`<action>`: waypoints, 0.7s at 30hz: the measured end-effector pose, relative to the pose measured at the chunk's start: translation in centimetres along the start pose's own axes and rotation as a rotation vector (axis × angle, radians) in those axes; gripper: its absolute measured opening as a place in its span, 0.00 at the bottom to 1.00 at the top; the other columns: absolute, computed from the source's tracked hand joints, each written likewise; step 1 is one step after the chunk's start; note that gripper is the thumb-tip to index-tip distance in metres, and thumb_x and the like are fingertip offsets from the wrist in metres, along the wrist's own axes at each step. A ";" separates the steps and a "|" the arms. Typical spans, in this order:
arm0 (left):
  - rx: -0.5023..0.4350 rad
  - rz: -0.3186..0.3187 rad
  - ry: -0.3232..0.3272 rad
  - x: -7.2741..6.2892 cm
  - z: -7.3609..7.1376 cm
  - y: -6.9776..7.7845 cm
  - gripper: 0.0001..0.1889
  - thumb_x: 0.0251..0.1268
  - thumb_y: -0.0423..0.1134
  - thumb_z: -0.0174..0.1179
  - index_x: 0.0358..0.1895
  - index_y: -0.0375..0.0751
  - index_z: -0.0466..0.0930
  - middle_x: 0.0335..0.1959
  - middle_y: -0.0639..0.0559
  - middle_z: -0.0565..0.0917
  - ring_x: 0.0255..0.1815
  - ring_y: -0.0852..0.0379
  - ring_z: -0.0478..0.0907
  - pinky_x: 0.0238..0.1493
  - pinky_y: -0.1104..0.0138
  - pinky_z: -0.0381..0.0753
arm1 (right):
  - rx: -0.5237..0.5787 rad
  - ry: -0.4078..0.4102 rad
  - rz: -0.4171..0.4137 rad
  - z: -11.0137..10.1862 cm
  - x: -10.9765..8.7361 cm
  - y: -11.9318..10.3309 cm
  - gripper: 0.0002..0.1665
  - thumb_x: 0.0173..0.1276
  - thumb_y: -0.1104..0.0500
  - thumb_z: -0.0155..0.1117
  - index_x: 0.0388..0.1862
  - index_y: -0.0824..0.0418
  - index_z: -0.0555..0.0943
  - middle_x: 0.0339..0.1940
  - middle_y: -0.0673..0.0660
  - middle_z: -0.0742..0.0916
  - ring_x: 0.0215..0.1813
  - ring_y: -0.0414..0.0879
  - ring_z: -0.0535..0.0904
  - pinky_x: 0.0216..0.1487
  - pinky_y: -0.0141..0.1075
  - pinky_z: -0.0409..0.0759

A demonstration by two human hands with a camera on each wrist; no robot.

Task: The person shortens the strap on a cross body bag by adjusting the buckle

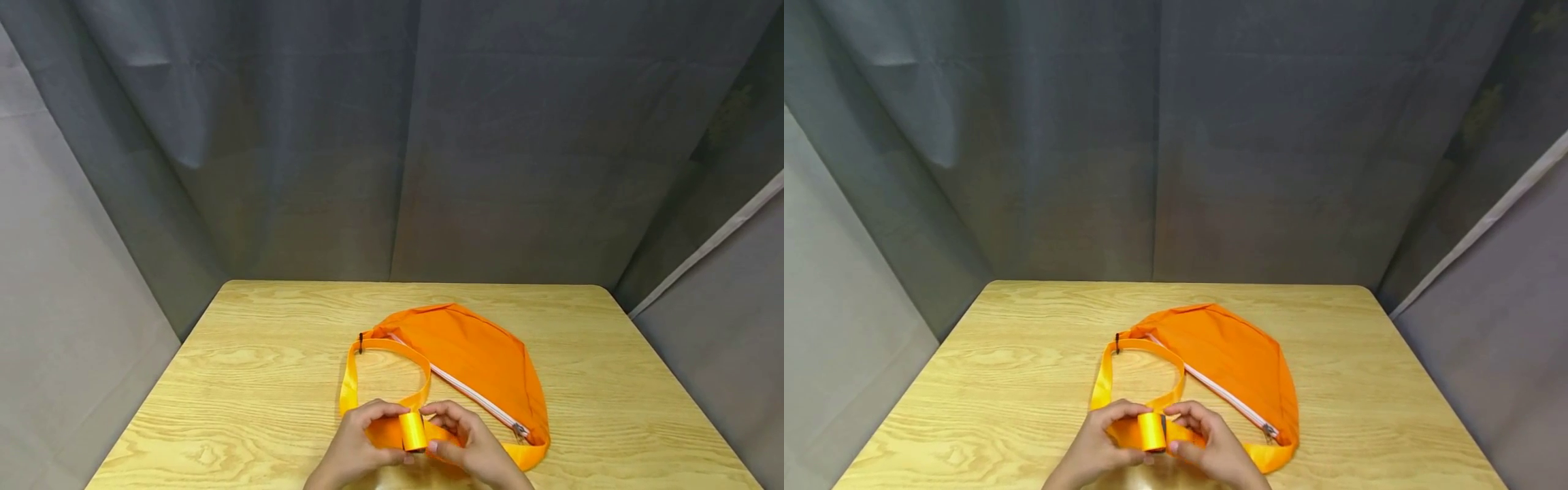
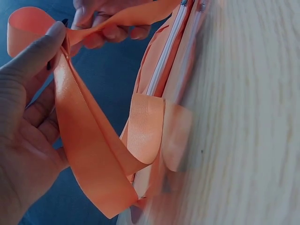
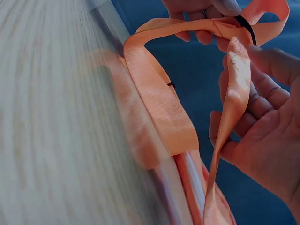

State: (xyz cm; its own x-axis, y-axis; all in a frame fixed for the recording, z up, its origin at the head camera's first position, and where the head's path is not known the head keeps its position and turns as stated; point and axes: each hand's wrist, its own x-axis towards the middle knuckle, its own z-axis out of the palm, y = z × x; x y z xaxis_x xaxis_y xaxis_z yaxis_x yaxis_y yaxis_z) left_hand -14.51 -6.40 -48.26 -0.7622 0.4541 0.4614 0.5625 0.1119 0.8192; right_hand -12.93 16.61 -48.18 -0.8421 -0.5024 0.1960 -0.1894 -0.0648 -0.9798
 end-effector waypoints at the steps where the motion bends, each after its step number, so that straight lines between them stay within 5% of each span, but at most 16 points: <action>1: 0.001 -0.008 0.001 0.0 0.0 0.0 0.27 0.39 0.42 0.76 0.49 0.47 0.80 0.43 0.58 0.82 0.45 0.58 0.77 0.48 0.65 0.74 | -0.023 -0.013 -0.026 0.1 0.0 0.0 0.27 0.62 0.67 0.63 0.60 0.70 0.67 0.45 0.64 0.79 0.47 0.47 0.77 0.48 0.35 0.76; 8: -0.003 -0.086 -0.002 0.1 -0.2 0.7 0.25 0.39 0.37 0.76 0.47 0.44 0.80 0.43 0.56 0.82 0.45 0.58 0.77 0.47 0.62 0.75 | -0.180 -0.001 -0.095 0.8 0.2 0.0 0.34 0.57 0.62 0.70 0.62 0.61 0.68 0.49 0.58 0.81 0.49 0.49 0.77 0.53 0.34 0.72; 15: -0.012 -0.055 -0.011 0.6 -0.7 3.3 0.24 0.37 0.29 0.74 0.45 0.37 0.80 0.42 0.53 0.83 0.46 0.56 0.77 0.49 0.61 0.75 | -0.191 0.029 -0.103 1.0 0.3 0.0 0.31 0.56 0.61 0.71 0.58 0.59 0.73 0.53 0.57 0.79 0.52 0.50 0.76 0.53 0.36 0.72; 21: 0.013 0.033 0.019 0.7 -1.2 3.5 0.29 0.31 0.31 0.77 0.46 0.37 0.79 0.44 0.45 0.82 0.47 0.50 0.77 0.49 0.61 0.75 | -0.181 0.041 -0.097 0.9 0.2 0.1 0.30 0.56 0.63 0.70 0.58 0.61 0.73 0.54 0.58 0.79 0.52 0.49 0.76 0.52 0.37 0.73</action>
State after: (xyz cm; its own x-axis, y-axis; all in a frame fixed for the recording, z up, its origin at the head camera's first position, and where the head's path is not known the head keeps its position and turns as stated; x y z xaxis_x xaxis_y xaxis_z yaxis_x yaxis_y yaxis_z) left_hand -13.44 -6.77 -44.71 -0.7493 0.4410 0.4941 0.5912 0.1091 0.7991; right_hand -12.66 15.72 -48.28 -0.8344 -0.4659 0.2944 -0.3555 0.0469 -0.9335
